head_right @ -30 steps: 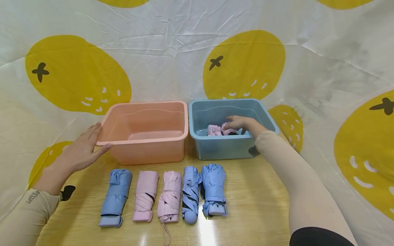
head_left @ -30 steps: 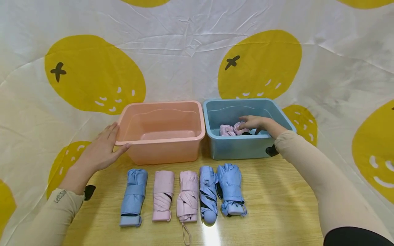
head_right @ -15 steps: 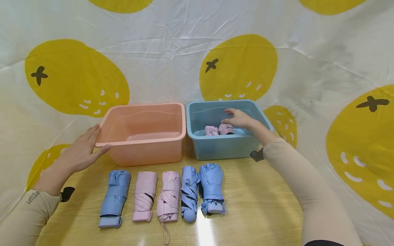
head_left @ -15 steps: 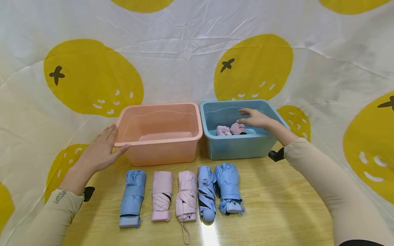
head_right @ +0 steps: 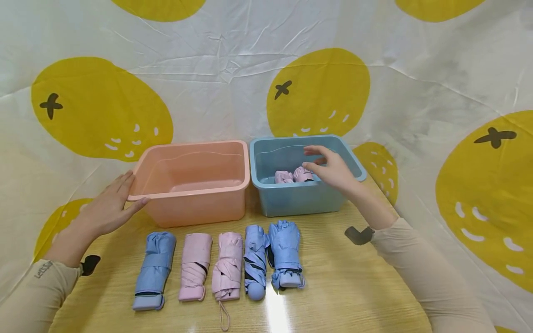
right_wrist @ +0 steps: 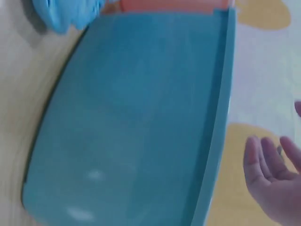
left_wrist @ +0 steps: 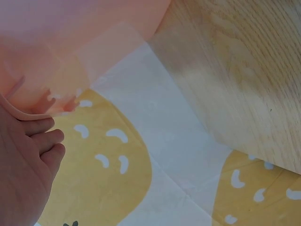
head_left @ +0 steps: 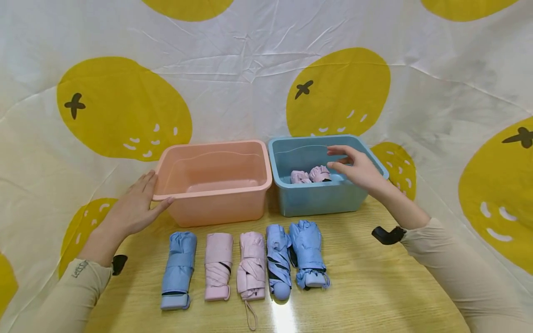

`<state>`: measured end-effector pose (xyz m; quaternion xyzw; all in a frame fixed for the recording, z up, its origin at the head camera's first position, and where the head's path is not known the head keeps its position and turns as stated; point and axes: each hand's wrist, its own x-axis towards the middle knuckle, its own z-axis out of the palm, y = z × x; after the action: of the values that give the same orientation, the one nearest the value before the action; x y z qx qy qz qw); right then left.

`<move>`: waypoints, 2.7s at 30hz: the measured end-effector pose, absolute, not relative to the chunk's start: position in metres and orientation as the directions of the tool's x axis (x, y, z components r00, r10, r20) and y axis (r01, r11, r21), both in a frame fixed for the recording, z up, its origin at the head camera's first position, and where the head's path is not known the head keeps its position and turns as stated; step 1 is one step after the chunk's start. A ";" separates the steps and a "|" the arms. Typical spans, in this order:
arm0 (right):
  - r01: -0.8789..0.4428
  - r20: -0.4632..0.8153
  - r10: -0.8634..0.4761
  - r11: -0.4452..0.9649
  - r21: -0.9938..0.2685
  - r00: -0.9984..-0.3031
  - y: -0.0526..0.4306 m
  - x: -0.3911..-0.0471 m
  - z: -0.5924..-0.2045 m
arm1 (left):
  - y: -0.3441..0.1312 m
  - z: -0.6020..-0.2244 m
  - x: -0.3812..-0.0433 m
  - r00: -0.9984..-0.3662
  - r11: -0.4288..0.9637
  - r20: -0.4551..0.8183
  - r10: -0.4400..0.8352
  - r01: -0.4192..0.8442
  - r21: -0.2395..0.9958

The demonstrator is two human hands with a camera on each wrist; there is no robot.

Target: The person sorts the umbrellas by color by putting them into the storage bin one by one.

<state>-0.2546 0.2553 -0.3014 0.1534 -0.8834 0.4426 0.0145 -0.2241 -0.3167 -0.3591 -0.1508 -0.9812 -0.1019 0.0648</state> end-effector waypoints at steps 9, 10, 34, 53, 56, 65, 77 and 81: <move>-0.352 0.295 -0.196 0.413 -0.840 -0.935 0.241 -0.214 -0.334 | -0.316 -0.358 -0.224 -0.949 0.936 0.153 0.275 0.300 0.181; -0.349 0.292 -0.197 0.406 -0.845 -0.936 0.239 -0.210 -0.338 | -0.316 -0.358 -0.224 -0.949 0.936 0.155 0.275 0.301 0.181; -0.336 0.113 -0.346 0.698 -0.632 -0.931 0.209 -0.172 -0.446 | -0.318 -0.362 -0.223 -0.946 0.934 0.173 0.274 0.305 0.187; -0.199 -0.041 -0.298 0.725 -0.659 -0.954 0.199 -0.186 -0.456 | -0.317 -0.362 -0.224 -0.947 0.935 0.174 0.272 0.302 0.184; -0.178 -0.034 -0.277 0.704 -0.687 -0.960 0.200 -0.186 -0.457 | -0.317 -0.362 -0.224 -0.947 0.936 0.172 0.272 0.302 0.183; -0.212 0.052 -0.262 0.633 -0.744 -0.964 0.204 -0.178 -0.455 | -0.316 -0.360 -0.224 -0.944 0.935 0.174 0.278 0.308 0.176; -0.445 0.342 -0.319 0.347 -0.826 -0.884 0.203 -0.169 -0.427 | -0.316 -0.361 -0.224 -0.949 0.938 0.164 0.271 0.298 0.179; -0.464 0.396 -0.298 0.209 -0.861 -0.869 0.195 -0.173 -0.404 | -0.316 -0.362 -0.224 -0.948 0.938 0.166 0.271 0.299 0.176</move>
<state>-0.1726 0.1951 -0.4036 0.2461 -0.7742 0.5788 0.0716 -0.2244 -0.3163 -0.3619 -0.1453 -0.9819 -0.0999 0.0696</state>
